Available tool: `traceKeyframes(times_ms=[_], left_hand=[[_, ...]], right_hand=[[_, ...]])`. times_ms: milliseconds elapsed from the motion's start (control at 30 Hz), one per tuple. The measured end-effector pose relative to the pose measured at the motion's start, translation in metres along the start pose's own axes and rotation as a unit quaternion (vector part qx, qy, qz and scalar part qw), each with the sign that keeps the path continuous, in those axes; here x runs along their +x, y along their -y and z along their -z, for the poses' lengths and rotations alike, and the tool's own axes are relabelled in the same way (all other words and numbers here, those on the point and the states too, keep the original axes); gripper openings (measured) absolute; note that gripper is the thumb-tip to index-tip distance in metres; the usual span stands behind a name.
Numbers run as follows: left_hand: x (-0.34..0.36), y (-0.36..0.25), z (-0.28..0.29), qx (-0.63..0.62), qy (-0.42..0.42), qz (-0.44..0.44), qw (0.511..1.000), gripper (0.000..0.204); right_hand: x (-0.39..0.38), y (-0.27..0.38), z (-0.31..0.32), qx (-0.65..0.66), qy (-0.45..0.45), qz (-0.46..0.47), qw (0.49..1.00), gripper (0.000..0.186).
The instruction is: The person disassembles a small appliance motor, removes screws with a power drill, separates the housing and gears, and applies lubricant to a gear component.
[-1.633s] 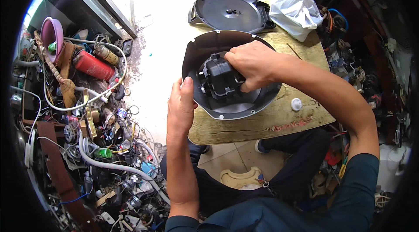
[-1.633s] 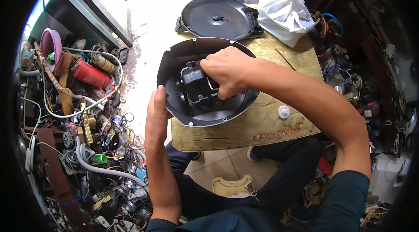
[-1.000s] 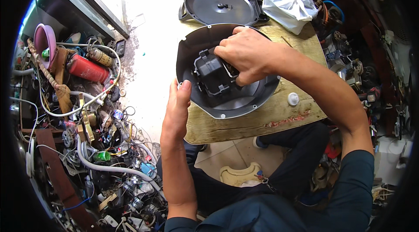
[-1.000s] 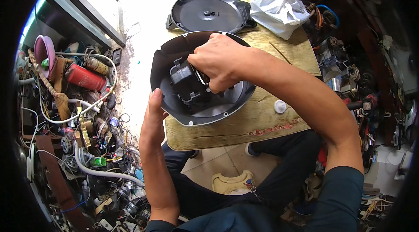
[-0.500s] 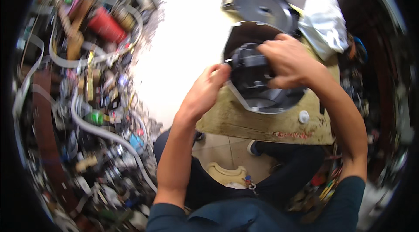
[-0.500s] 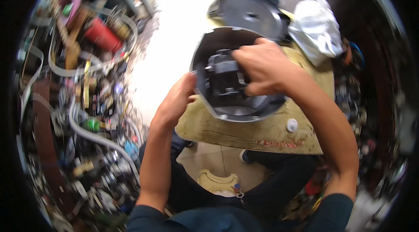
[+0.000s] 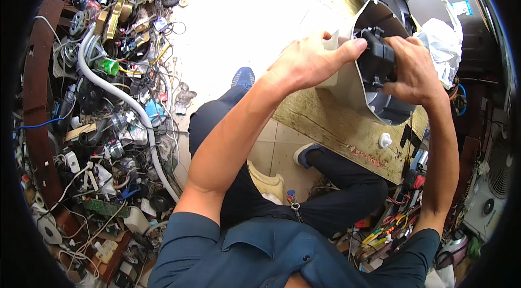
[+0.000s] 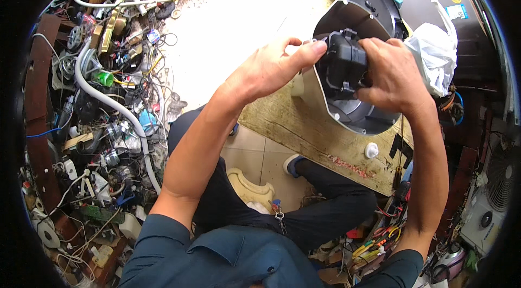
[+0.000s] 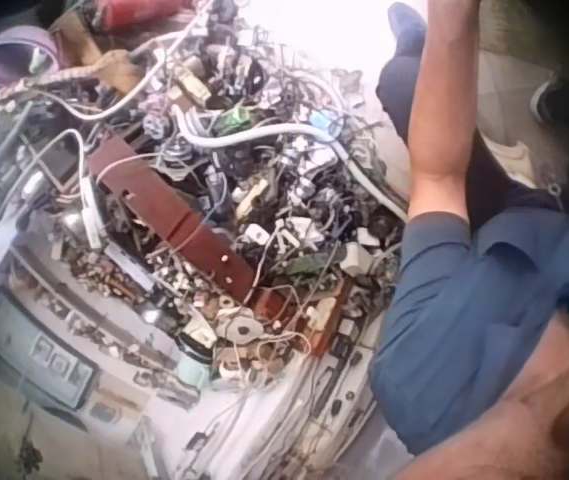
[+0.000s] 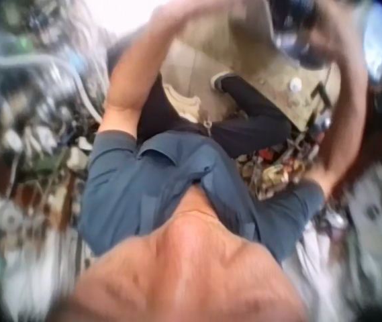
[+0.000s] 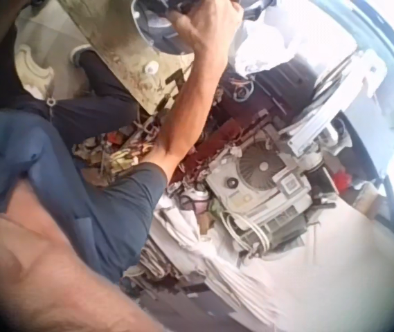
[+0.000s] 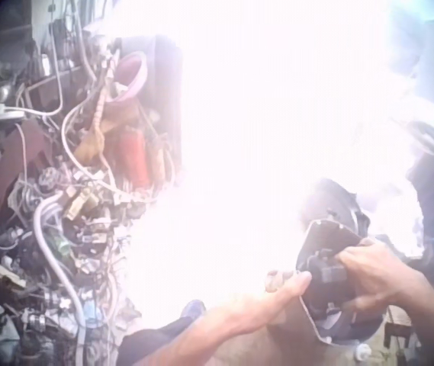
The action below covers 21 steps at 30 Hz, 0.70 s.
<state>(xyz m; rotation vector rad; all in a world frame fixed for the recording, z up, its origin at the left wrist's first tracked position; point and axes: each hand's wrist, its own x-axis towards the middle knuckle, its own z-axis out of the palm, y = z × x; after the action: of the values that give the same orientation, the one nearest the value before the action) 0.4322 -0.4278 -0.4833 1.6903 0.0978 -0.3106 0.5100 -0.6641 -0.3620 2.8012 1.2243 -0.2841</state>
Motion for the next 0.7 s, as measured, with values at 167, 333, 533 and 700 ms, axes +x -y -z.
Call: traceKeyframes(times_ms=[167, 333, 533, 700], left_hand=[[0.0, -0.003, -0.001, -0.013, 0.004, -0.016, 1.0, 0.101], [-0.007, -0.006, 0.0, -0.045, 0.027, -0.013, 0.999, 0.075], [-0.009, -0.015, 0.001, -0.037, 0.038, -0.024, 0.998, 0.077], [-0.011, -0.02, -0.003, -0.049, 0.022, -0.001, 0.999, 0.075]], right_hand=[[0.002, -0.002, 0.002, 0.018, 0.011, 0.005, 1.0, 0.076], [0.001, 0.005, 0.0, -0.035, -0.024, 0.036, 0.998, 0.065], [-0.009, -0.02, 0.004, 0.013, 0.019, -0.009, 1.0, 0.077], [-0.027, -0.031, 0.002, 0.033, -0.047, -0.011, 0.998, 0.071]])
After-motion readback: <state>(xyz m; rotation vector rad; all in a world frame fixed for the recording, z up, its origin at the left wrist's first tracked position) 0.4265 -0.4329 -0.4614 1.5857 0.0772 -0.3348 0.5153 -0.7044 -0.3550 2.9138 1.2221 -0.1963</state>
